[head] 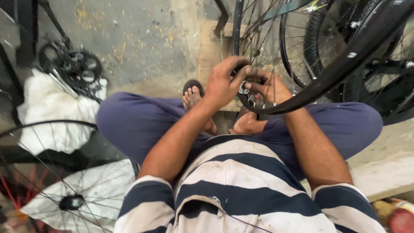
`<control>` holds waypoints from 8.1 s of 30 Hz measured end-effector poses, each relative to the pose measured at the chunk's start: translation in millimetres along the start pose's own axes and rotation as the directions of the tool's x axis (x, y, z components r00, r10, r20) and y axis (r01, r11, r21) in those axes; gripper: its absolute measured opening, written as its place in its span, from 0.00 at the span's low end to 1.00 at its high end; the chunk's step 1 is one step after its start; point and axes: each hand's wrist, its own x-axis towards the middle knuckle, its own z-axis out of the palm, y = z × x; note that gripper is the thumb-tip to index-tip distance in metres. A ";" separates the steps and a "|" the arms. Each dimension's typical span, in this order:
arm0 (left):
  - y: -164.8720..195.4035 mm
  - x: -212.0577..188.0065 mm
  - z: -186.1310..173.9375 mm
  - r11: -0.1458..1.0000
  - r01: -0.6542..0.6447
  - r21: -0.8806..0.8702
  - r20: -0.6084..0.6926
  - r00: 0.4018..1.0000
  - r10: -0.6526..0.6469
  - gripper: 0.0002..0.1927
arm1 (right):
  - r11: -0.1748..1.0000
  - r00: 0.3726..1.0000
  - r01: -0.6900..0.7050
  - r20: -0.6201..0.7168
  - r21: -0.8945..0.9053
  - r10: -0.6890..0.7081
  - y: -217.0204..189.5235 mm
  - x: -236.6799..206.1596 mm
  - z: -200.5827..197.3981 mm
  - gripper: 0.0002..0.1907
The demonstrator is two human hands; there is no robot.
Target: The person sits on the floor and uses a spoke wrench to adjust the tension of multiple spokes on a bicycle wheel mounted on a truing stand. They rotate the wheel periodically to check alignment and continue tightening or loosening spokes around the rim.
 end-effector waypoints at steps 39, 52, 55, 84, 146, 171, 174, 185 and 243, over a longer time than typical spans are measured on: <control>5.1 -54.4 -4.2 0.918 -0.338 0.207 0.203 0.933 0.297 0.16 | 0.996 0.953 0.029 -0.298 -0.080 -0.051 51.0 -17.6 -28.5 0.17; -55.4 6.0 27.6 0.998 -0.055 0.039 0.059 0.997 0.053 0.12 | 0.995 0.991 -0.024 -0.128 0.092 0.035 -42.9 -46.5 12.7 0.23; -61.8 6.2 27.7 0.997 -0.040 0.064 0.058 0.998 0.036 0.11 | 0.998 0.995 -0.022 -0.097 0.062 0.028 -44.0 -45.6 13.9 0.22; -60.4 3.3 -9.4 0.838 0.368 -0.404 0.719 0.693 0.042 0.21 | 0.569 0.817 0.270 -0.129 -0.777 -0.563 -40.7 -102.4 62.6 0.03; -65.6 8.3 4.7 0.993 0.115 0.007 0.519 0.849 -0.102 0.23 | 0.611 0.848 0.236 -0.148 -0.756 -0.510 -22.4 -77.4 66.1 0.09; -93.0 -5.5 -2.3 0.911 0.265 -0.315 0.588 0.808 -0.031 0.27 | 0.568 0.720 0.352 -0.173 -0.744 -0.672 -76.4 -100.4 79.7 0.06; -91.6 4.3 -10.0 0.843 0.356 -0.403 0.690 0.723 0.025 0.28 | 0.610 0.737 0.333 -0.205 -0.719 -0.644 -78.9 -104.9 78.8 0.06; -75.5 1.4 -8.1 0.745 0.497 -0.445 0.728 0.686 -0.023 0.23 | 0.664 0.796 0.250 -0.241 -0.704 -0.555 -45.0 -97.9 72.2 0.06; -57.3 -14.4 -0.9 0.982 0.146 0.118 0.295 0.939 -0.175 0.25 | 0.612 0.750 0.260 -0.243 -0.747 -0.616 -77.2 -117.0 76.0 0.08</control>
